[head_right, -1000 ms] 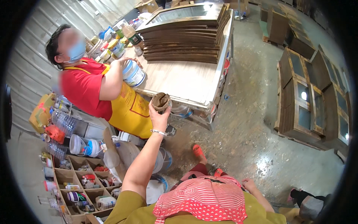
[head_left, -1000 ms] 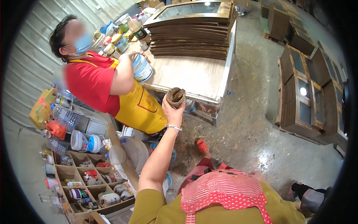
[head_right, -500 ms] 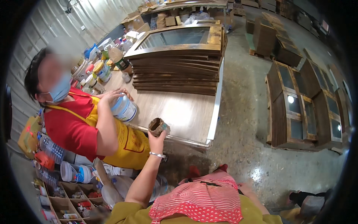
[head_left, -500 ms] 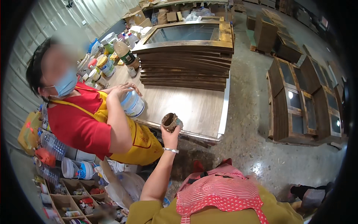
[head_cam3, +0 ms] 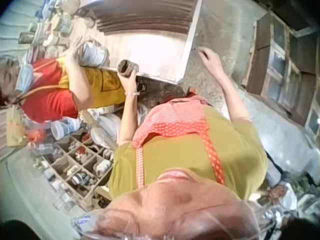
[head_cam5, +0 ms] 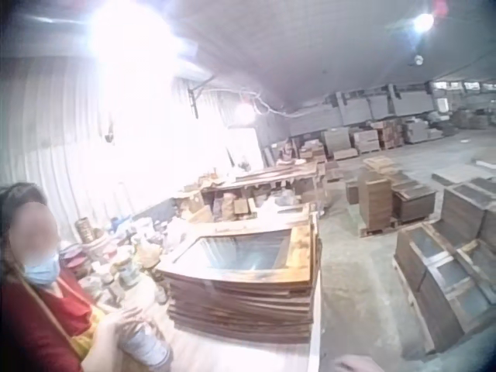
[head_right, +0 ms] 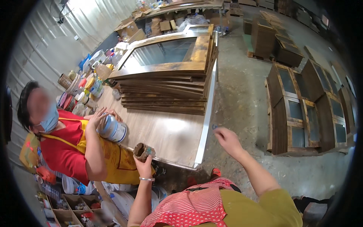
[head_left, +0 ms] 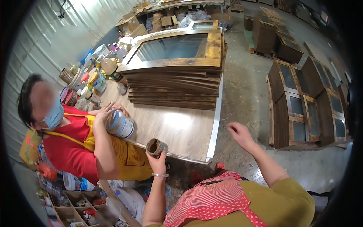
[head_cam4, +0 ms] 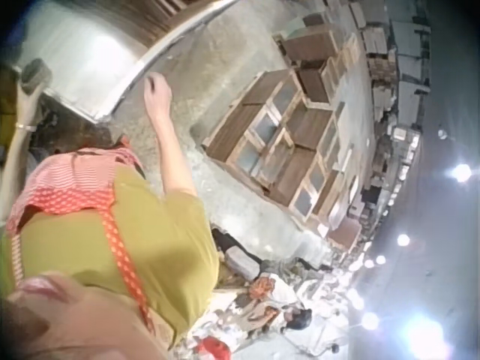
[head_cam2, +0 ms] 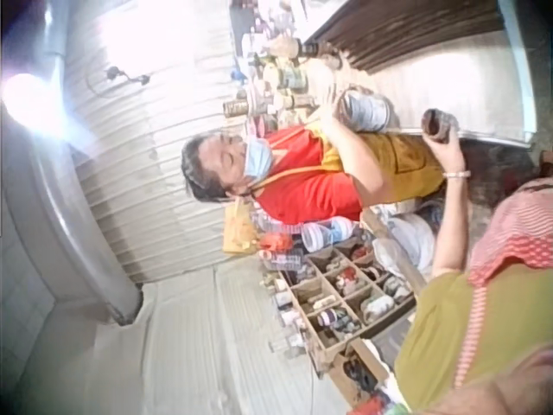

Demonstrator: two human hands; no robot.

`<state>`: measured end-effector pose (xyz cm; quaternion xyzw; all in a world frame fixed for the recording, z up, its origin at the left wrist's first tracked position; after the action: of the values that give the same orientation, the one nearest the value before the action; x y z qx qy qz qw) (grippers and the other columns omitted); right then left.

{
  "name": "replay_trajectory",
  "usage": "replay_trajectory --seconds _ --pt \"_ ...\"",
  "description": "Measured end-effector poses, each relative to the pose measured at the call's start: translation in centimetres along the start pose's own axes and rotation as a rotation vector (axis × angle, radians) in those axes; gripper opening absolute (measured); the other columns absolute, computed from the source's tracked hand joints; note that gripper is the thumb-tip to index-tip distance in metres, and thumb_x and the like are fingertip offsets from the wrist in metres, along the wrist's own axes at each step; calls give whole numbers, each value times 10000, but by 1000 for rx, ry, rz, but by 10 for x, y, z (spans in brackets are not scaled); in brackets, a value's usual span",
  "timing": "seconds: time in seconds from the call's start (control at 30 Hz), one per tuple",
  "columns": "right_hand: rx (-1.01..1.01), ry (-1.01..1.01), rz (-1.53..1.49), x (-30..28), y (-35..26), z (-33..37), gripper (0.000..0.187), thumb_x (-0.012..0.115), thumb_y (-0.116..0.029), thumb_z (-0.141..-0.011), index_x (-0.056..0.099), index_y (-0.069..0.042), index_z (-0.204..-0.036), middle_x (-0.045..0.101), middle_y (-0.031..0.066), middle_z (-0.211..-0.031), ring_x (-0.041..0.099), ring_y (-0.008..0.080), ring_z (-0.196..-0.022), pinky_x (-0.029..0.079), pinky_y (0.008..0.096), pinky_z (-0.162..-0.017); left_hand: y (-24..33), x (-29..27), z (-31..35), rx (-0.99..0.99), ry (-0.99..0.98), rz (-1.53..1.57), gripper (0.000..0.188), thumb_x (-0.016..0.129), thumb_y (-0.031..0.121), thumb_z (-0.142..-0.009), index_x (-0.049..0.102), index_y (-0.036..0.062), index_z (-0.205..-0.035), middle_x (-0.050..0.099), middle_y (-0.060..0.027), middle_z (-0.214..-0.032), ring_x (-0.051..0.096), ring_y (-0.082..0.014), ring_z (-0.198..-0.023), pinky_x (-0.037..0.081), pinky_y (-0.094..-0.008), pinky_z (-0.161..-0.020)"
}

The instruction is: The person dips a piece of brown material into a bucket of brown liquid and then rubs it onto the inside of a small wooden cup.

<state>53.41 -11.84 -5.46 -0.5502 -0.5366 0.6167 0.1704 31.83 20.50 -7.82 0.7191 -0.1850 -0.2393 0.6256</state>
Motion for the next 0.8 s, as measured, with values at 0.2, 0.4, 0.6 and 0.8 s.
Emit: replay_trajectory --seconds 0.2,0.4,0.6,0.8 --pt "-163 64 -120 -28 -75 -73 123 615 -122 -853 609 -3 -886 600 136 -783 575 252 -679 451 342 -620 17 9 2 32 45 47 613 684 -32 -772 366 -13 -1296 521 -123 -1208 545 -190 -1067 435 -305 -934" --pt "-249 -84 -56 7 -68 -84 137 620 -124 -839 578 2 -810 565 134 -717 548 261 -630 437 355 -589 24 14 -12 28 72 13 603 688 -6 -756 375 -4 -1272 544 -106 -1168 549 -171 -1048 437 -285 -912" --pt "-207 -108 -71 7 -80 -84 381 603 -70 -836 529 -83 -1209 558 107 -722 575 237 -653 479 328 -642 35 23 -9 63 46 20 609 705 11 -742 383 -13 -1258 542 -124 -1181 552 -189 -1066 439 -303 -930" --pt "-134 -26 -385 -22 -88 -120 376 555 -45 -881 512 -37 -1255 545 -4 -723 517 69 -673 449 240 -625 38 36 1 20 25 56 668 726 42 -729 367 -6 -1290 538 -124 -1209 549 -183 -1092 425 -301 -960"
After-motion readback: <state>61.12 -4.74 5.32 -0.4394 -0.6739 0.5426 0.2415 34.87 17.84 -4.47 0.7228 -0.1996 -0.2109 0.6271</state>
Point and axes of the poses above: each hand's wrist, its own z-axis away from the middle knuckle, its own x-axis out of the palm, y = z × x, the point moved 6 cm from there along -z, towards the middle knuckle
